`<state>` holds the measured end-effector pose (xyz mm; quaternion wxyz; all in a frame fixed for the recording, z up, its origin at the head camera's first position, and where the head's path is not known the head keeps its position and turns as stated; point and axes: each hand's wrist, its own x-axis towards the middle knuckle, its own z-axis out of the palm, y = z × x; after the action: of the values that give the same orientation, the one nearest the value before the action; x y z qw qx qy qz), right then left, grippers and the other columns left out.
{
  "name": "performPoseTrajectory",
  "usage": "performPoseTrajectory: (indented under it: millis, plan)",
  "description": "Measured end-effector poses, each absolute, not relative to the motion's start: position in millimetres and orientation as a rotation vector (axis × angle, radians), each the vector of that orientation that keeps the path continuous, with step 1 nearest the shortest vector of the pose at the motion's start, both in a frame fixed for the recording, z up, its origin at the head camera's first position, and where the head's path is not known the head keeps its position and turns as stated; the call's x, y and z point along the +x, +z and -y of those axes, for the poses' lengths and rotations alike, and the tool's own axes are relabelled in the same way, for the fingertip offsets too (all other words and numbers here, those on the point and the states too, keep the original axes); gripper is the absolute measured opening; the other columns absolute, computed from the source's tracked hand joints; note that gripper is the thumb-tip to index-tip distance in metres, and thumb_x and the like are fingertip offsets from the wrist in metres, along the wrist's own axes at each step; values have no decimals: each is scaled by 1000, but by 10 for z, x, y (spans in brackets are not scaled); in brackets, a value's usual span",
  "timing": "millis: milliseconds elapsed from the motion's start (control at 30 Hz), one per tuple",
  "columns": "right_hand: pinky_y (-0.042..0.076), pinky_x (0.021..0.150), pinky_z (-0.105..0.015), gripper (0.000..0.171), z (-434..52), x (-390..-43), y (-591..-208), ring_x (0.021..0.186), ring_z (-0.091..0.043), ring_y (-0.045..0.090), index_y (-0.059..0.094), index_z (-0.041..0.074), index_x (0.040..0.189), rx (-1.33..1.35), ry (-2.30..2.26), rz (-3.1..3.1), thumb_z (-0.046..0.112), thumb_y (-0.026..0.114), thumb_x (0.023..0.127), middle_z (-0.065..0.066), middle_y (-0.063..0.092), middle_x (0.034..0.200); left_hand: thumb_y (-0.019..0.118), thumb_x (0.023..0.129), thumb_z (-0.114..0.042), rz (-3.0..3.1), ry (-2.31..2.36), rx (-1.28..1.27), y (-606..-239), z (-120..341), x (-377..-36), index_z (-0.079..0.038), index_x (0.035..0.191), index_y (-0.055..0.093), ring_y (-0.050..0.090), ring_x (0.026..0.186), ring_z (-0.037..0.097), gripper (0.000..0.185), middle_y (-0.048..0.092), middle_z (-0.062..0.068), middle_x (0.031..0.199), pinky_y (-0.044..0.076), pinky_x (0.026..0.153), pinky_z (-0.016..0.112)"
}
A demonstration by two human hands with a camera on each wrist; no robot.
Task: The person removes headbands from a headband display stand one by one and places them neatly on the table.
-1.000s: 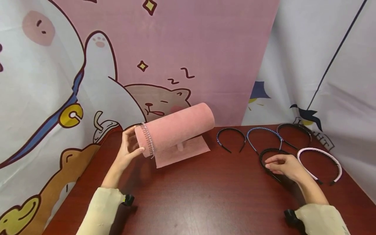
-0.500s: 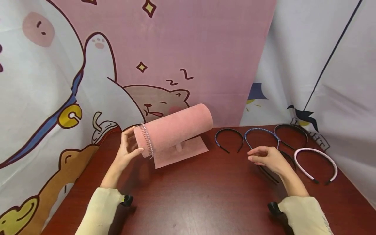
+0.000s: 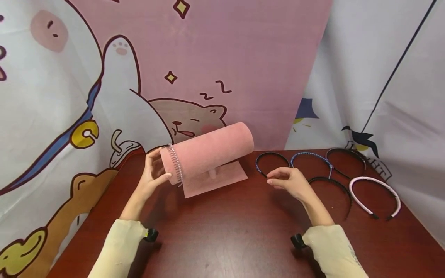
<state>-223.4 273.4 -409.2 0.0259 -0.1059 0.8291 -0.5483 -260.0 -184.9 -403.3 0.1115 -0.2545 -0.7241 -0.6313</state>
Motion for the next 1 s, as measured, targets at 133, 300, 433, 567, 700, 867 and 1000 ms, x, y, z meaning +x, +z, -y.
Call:
performPoseTrajectory:
  millis: [133, 300, 433, 567, 700, 867, 1000]
  plan:
    - [61, 80, -29, 36, -2544, -2284, -4078, 86, -1, 69, 65, -11, 114, -364, -1735, -2527, 15, 73, 90, 8, 72, 96, 68, 82, 7, 2124, -1845, -760, -4015, 1849, -2626, -10, 152, 21, 36, 136, 28, 86, 31, 1, 151, 30, 118, 58]
    - [61, 80, -29, 36, -2269, -2320, -4095, 86, -3, 70, 65, -13, 114, -434, -1799, -2459, 12, 74, 89, -4, 74, 100, 69, 82, 7, 2136, -1839, -760, -4029, 1871, -2624, -10, 152, 22, 36, 136, 29, 86, 32, -1, 150, 31, 118, 57]
    - [61, 80, -29, 32, -2016, -2338, -4089, 86, -5, 70, 66, -11, 112, -498, -1846, -2415, 10, 74, 88, -22, 71, 106, 69, 82, 5, 2137, -1836, -763, -4036, 1887, -2619, -10, 152, 22, 36, 136, 31, 86, 32, 0, 150, 31, 117, 58]
    - [61, 80, -32, 28, -1744, -2355, -4078, 86, -7, 71, 68, -8, 111, -578, -1880, -2350, 8, 73, 88, -29, 68, 109, 70, 82, 6, 2117, -1853, -771, -4026, 1880, -2619, -9, 152, 22, 35, 136, 32, 86, 31, 1, 151, 30, 117, 58]
    - [61, 81, -29, 29, -1482, -2352, -4084, 88, -7, 71, 68, -7, 114, -643, -1893, -2285, 7, 71, 89, -30, 66, 113, 70, 82, 6, 2115, -1863, -768, -4032, 1869, -2618, -8, 152, 21, 35, 136, 29, 86, 31, 1, 151, 30, 118, 58]
    - [60, 82, -27, 33, -1144, -2326, -4067, 92, -6, 70, 66, -6, 120, -704, -1949, -2211, 6, 70, 90, -33, 63, 122, 70, 82, 6, 2123, -1858, -760, -4047, 1865, -2614, -8, 152, 21, 35, 136, 26, 87, 30, 2, 151, 30, 118, 58]
    - [60, 82, -28, 32, -859, -2305, -4023, 95, -7, 70, 67, -5, 119, -709, -2021, -2197, 6, 71, 90, -30, 66, 121, 69, 82, 6, 2122, -1854, -765, -4055, 1872, -2614, -10, 152, 21, 35, 137, 29, 87, 30, 4, 152, 29, 118, 60]
